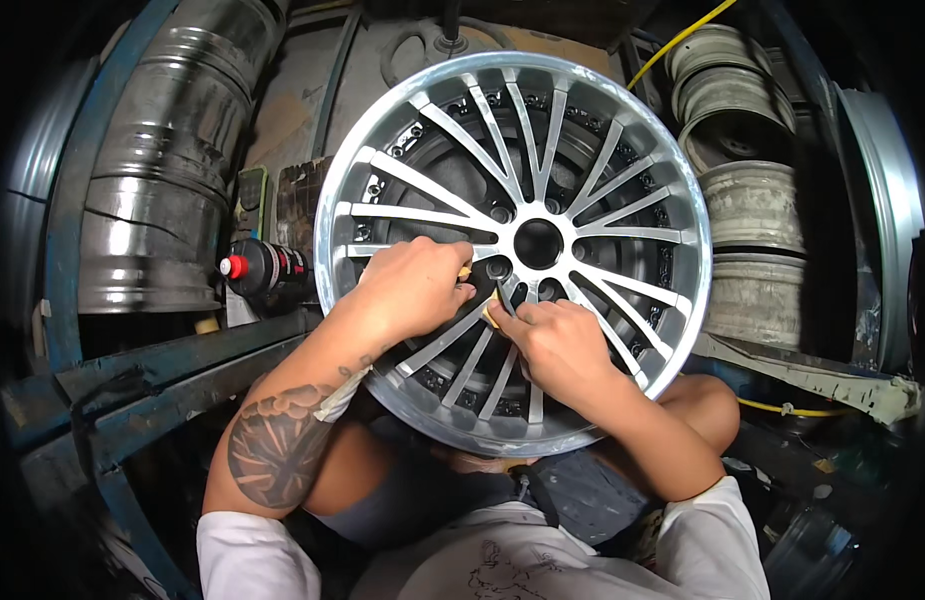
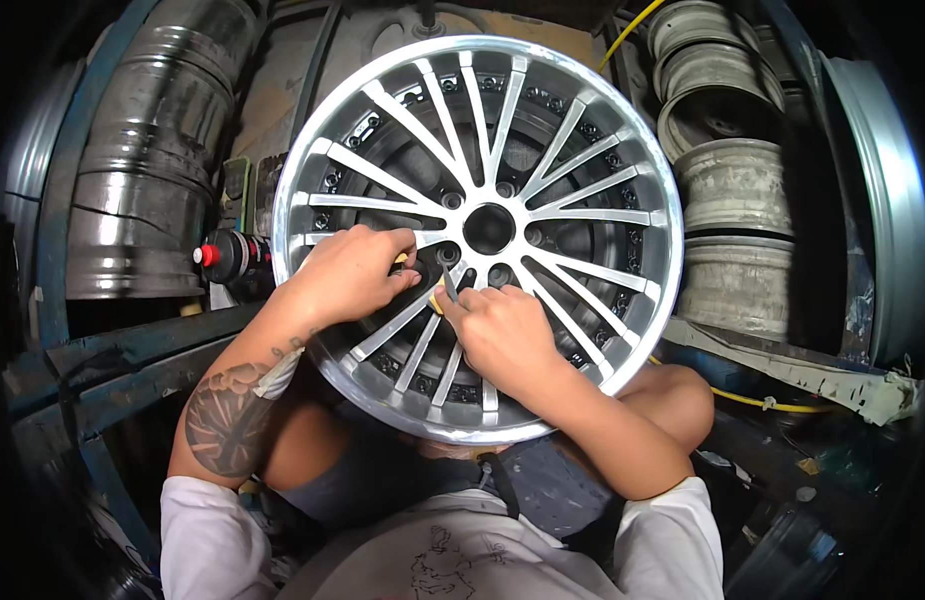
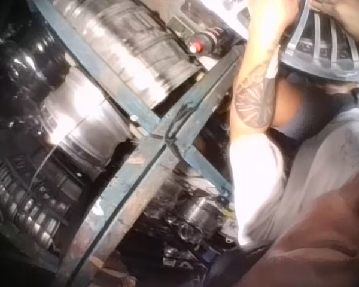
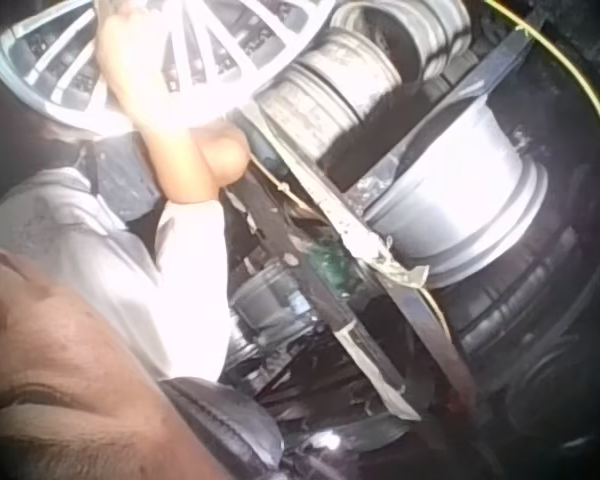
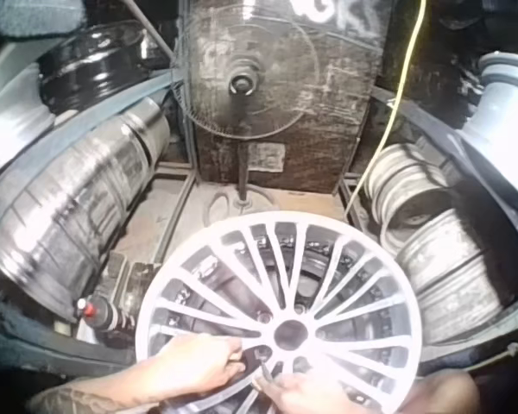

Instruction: The person applies rectangular patches and yellow adhesive strips to the interior surfaces of a silver wheel rim while sitting in a storage area.

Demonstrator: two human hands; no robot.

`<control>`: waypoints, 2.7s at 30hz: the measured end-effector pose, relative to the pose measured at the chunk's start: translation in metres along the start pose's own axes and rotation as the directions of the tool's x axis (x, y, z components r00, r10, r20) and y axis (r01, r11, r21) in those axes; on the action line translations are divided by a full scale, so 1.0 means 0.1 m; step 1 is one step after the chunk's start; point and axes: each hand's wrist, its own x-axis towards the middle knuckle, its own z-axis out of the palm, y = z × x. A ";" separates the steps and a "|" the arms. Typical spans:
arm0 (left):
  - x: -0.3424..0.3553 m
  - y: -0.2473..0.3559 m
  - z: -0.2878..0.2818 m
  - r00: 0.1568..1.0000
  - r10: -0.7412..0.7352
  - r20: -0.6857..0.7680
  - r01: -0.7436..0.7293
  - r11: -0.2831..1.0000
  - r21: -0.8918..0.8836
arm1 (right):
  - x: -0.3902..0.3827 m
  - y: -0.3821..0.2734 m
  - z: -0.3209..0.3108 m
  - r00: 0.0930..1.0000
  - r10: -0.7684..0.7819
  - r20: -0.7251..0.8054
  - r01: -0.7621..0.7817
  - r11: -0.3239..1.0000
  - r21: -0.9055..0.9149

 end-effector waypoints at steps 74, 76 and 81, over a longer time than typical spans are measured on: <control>0.05 -0.07 -0.20 0.991 0.089 -0.103 -0.112 0.964 -0.243 | 0.01 -0.04 -0.09 0.999 -0.052 0.010 0.053 0.984 -0.170; 0.03 -0.06 -0.18 0.994 0.068 -0.085 -0.086 0.969 -0.232 | 0.02 -0.04 -0.08 0.998 -0.046 0.037 0.052 0.982 -0.179; 0.00 -0.06 -0.20 0.994 0.047 0.102 -0.029 0.985 -0.170 | -0.02 -0.03 -0.06 0.997 -0.063 0.037 0.069 0.977 -0.201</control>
